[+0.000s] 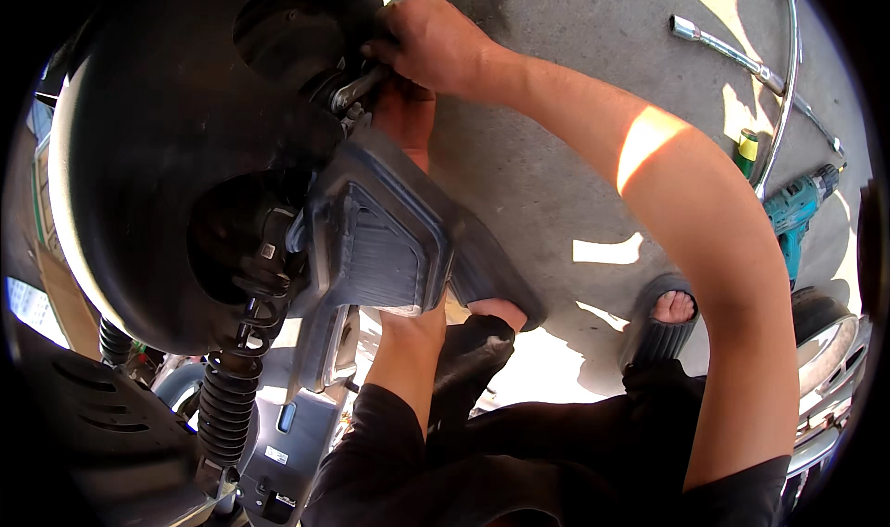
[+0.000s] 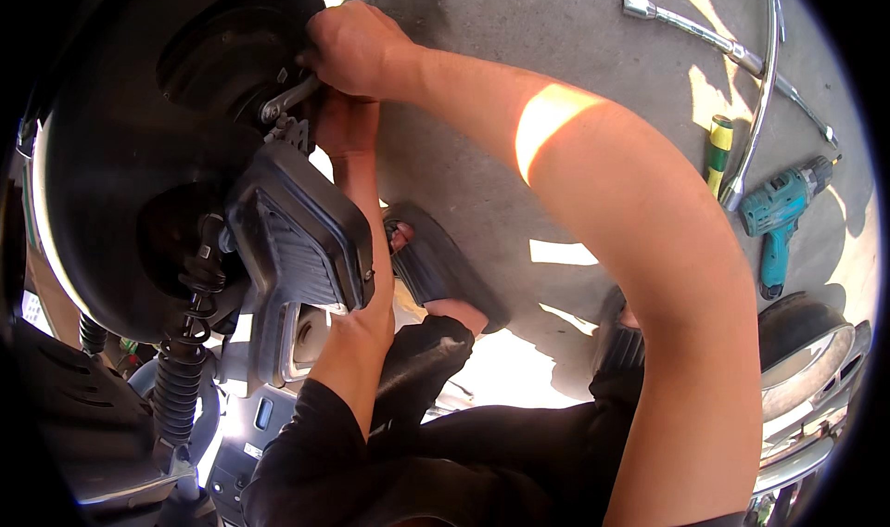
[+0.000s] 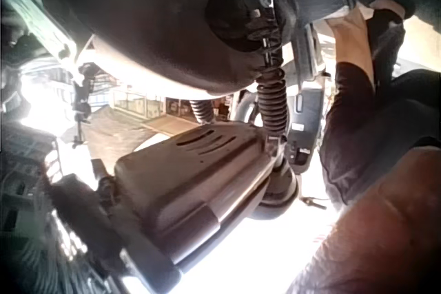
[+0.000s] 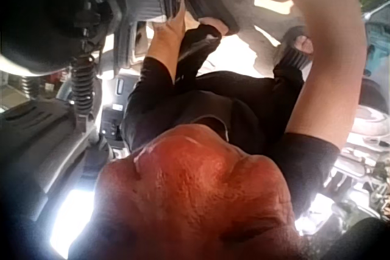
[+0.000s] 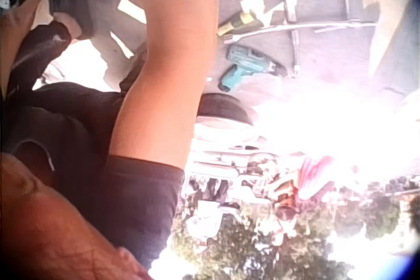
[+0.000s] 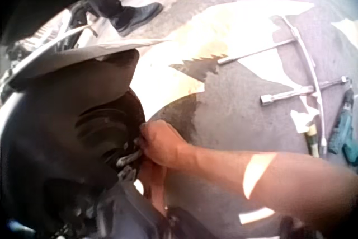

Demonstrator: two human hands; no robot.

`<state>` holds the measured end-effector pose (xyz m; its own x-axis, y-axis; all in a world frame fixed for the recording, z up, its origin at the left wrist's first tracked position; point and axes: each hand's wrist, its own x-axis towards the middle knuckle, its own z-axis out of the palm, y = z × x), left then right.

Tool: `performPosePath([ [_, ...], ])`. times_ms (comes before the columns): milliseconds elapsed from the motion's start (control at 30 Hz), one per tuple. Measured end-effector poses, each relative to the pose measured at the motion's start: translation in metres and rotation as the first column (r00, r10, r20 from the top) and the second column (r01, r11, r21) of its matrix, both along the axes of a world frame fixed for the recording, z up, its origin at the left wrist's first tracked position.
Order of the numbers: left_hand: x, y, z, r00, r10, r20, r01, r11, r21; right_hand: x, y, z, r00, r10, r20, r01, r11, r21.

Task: The person uses a socket wrench to loosen and remove bolts from the rear footrest area of a scooter. They then reattach the footrest and tighten the bolts by hand and with the wrench. The person also adjusts a spring and linkage near the rear wheel.

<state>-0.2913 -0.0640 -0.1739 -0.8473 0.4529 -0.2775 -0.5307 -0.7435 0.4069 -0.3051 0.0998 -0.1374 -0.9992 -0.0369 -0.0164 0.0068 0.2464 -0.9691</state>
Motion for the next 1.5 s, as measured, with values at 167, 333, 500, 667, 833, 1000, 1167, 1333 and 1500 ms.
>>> performPosePath([
  [167, 0.012, -0.002, 0.006, 0.992, 0.070, 0.109, -0.075, 0.996, 0.045, 0.006, 0.000, 0.005, 0.996, -0.063, 0.064, 0.067, 0.996, -0.061],
  [333, 0.014, -0.003, 0.004, 0.989, 0.062, 0.135, -0.081, 0.987, 0.139, 0.007, -0.001, 0.010, 0.991, -0.029, 0.128, 0.033, 0.999, -0.032],
  [500, 0.012, -0.006, 0.001, 0.992, 0.008, 0.129, -0.025, 0.991, 0.129, 0.020, -0.006, -0.002, 0.961, -0.042, 0.275, 0.144, 0.921, -0.362],
  [667, 0.012, -0.014, 0.010, 0.999, 0.017, -0.042, -0.020, 0.997, -0.068, 0.062, -0.041, 0.003, 0.956, -0.087, 0.280, 0.194, 0.904, -0.380],
  [833, 0.034, -0.009, 0.044, 0.997, 0.042, -0.060, -0.051, 0.988, -0.147, 0.054, -0.083, 0.008, 0.851, -0.371, 0.371, 0.516, 0.724, -0.458],
  [1000, 0.063, 0.005, 0.076, 0.995, 0.066, -0.070, -0.079, 0.978, -0.193, 0.053, -0.085, 0.004, 0.832, -0.472, 0.292, 0.555, 0.694, -0.458],
  [1167, 0.087, 0.012, 0.109, 0.992, 0.085, -0.095, -0.106, 0.962, -0.252, 0.050, -0.084, 0.003, 0.887, -0.375, 0.269, 0.453, 0.818, -0.354],
  [1333, 0.093, 0.014, 0.115, 0.993, 0.067, -0.099, -0.091, 0.959, -0.267, 0.048, -0.076, -0.011, 0.937, -0.303, 0.173, 0.346, 0.869, -0.354],
  [1500, 0.094, 0.014, 0.118, 0.993, 0.065, -0.100, -0.090, 0.958, -0.271, 0.050, -0.076, -0.010, 0.945, -0.287, 0.156, 0.326, 0.851, -0.412],
])
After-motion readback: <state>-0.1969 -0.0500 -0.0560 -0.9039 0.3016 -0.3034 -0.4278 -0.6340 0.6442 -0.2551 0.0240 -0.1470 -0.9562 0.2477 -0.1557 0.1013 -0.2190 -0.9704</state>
